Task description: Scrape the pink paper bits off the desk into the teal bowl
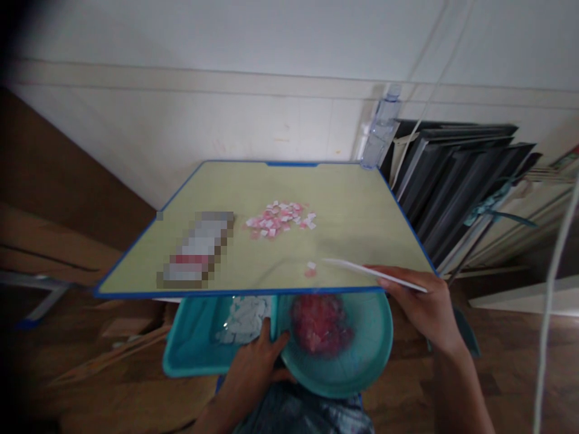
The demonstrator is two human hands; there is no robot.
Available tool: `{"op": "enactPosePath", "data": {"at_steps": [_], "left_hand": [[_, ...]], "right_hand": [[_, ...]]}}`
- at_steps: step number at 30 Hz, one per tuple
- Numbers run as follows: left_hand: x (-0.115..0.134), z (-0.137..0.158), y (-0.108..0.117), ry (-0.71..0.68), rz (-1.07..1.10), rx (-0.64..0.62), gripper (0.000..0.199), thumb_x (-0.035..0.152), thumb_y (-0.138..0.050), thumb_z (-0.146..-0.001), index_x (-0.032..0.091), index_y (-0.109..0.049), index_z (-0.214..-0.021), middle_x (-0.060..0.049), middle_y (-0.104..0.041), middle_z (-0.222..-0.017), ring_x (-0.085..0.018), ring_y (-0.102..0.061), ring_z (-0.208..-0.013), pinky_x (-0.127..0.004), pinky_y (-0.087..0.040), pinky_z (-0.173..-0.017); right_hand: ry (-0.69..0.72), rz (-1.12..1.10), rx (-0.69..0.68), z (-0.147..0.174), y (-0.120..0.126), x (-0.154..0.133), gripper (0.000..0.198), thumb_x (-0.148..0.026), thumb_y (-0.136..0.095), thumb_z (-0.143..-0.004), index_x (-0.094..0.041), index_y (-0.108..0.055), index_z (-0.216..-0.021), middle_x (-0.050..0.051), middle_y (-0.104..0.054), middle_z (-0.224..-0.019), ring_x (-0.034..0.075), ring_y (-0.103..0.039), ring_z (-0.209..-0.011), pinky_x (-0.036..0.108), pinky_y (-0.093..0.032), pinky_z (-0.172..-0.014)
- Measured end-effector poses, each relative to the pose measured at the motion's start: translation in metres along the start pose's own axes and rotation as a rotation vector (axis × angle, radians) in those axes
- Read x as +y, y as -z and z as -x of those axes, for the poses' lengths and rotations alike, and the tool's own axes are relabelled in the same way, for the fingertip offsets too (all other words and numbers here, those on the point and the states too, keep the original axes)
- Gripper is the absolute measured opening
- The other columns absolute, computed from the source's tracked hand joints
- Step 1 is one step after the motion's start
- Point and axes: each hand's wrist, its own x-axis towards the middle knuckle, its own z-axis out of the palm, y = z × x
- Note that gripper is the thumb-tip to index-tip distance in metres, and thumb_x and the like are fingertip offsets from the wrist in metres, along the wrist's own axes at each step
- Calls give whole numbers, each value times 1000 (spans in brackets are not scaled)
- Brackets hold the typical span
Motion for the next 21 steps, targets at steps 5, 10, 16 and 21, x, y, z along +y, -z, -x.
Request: {"op": "enactPosePath", "data": {"at_steps": [5, 10, 16, 21], "left_hand": [[2, -2, -4, -8, -9, 13, 57, 47, -63, -68, 31, -45, -120, -18, -32, -132, -28, -62, -87, -40, -50, -72], [3, -4, -13, 0, -26, 33, 59, 47, -65, -66, 31, -46, -120, -20, -29, -135, -28, -62, -86, -41, -50, -71], [1, -6, -19, -16, -22, 62, 62, 50, -65, -64, 31, -46, -120, -21, -30, -135, -29, -62, -88, -41, -50, -70], [1, -7, -22, -15, -33, 64, 63, 50, -65, -64, 32, -44, -122, -20, -30, -134, -28, -61, -89, -40, -50, -71]], "right_hand": [[192, -121, -327, -39, -12, -8, 21, -28, -54, -82, -21, -70, -94, 5, -70, -96, 21, -65, -90, 31, -53, -79], [246, -197, -462, -53, -18, -5, 25, -32, -51, -83, -20, -70, -94, 6, -71, -94, 20, -66, -87, 28, -53, -76], [193, -233, -561, -52, 1, 8, 29, -38, -52, -82, -20, -71, -95, 8, -71, -94, 22, -66, -88, 30, -52, -77], [133, -235, -587, -50, 13, 13, 33, -42, -56, -78, -18, -72, -93, 11, -70, -93, 25, -66, -87, 31, -52, -77]]}}
